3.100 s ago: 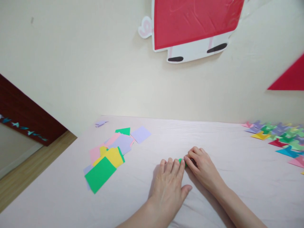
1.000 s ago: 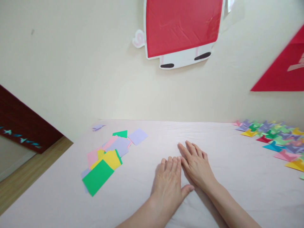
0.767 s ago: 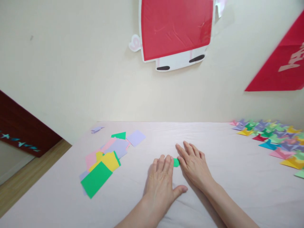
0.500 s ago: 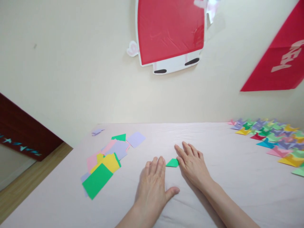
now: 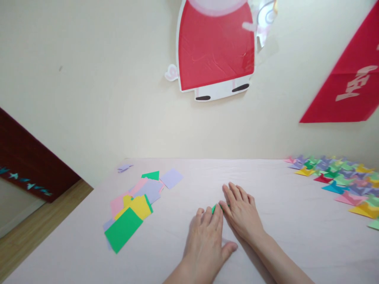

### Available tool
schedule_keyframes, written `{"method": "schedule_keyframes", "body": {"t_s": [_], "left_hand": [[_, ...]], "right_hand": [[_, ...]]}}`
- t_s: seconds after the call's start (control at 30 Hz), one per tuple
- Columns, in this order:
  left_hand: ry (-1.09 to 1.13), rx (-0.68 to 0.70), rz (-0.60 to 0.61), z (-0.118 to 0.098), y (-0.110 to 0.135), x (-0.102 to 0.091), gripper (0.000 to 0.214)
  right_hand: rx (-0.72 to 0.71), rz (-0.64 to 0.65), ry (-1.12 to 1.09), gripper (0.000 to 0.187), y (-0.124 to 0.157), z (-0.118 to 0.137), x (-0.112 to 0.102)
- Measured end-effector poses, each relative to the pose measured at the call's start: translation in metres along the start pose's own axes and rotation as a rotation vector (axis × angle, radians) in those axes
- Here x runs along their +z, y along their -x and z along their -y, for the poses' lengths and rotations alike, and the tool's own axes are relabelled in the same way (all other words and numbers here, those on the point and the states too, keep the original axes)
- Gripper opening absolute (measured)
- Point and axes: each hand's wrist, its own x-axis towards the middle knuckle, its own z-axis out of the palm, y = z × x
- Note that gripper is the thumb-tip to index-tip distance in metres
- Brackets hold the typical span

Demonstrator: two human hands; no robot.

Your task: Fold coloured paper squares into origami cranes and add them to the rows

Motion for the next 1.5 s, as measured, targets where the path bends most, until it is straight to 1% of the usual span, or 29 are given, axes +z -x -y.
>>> {"method": "schedule_keyframes", "body": {"t_s": [0.17,0.4,0.53,0.63,0.73,0.83,0.93,1.0,1.07,1.13,1.2,1.27,1.4,1.5], "left_hand": [[-0.017,-0.01,-0.036,0.001,0.003,0.004,0.073],[-0.151,-0.049,-0.068,0.01,0.012,0.005,0.068],[-0.129,-0.059,-0.079,0.016,0.018,0.007,0.068],[-0.091,-0.068,-0.08,0.019,0.017,0.004,0.067],[-0.047,-0.107,-0.087,0.019,0.009,-0.004,0.06],[0.039,-0.155,-0.12,0.017,-0.006,-0.011,0.053],[0.154,-0.135,-0.155,0.013,-0.023,-0.013,0.053],[0.204,-0.113,-0.157,0.011,-0.032,-0.013,0.047],[0.23,-0.1,-0.157,0.012,-0.036,-0.011,0.042],[0.243,-0.11,-0.171,0.015,-0.037,-0.009,0.043],[0.242,-0.137,-0.181,0.019,-0.036,-0.007,0.044],[0.227,-0.151,-0.177,0.022,-0.035,-0.006,0.04],[0.225,-0.138,-0.172,0.024,-0.037,-0.007,0.028],[0.222,-0.121,-0.18,0.023,-0.037,-0.008,0.025]], "right_hand": [[0.019,0.022,0.004,0.044,-0.003,0.004,-0.002],[0.002,0.038,-0.01,0.043,-0.003,0.001,-0.004],[-0.008,0.028,-0.024,0.042,0.0,-0.006,-0.001],[-0.01,0.006,-0.065,0.042,0.0,-0.012,0.003],[-0.033,-0.037,-0.198,0.043,-0.003,-0.018,0.006],[-0.097,-0.097,-0.471,0.042,-0.006,-0.023,0.005],[-0.184,-0.117,-0.704,0.033,-0.005,-0.024,-0.004],[-0.244,-0.069,-0.772,0.031,-0.003,-0.022,-0.012],[-0.27,-0.006,-0.795,0.033,-0.002,-0.018,-0.018],[-0.257,0.053,-0.798,0.032,-0.003,-0.016,-0.021],[-0.235,0.1,-0.801,0.028,-0.005,-0.015,-0.022],[-0.223,0.129,-0.805,0.023,-0.007,-0.016,-0.02],[-0.209,0.163,-0.799,0.019,-0.008,-0.019,-0.019],[-0.209,0.174,-0.789,0.018,-0.006,-0.018,-0.022]]}}
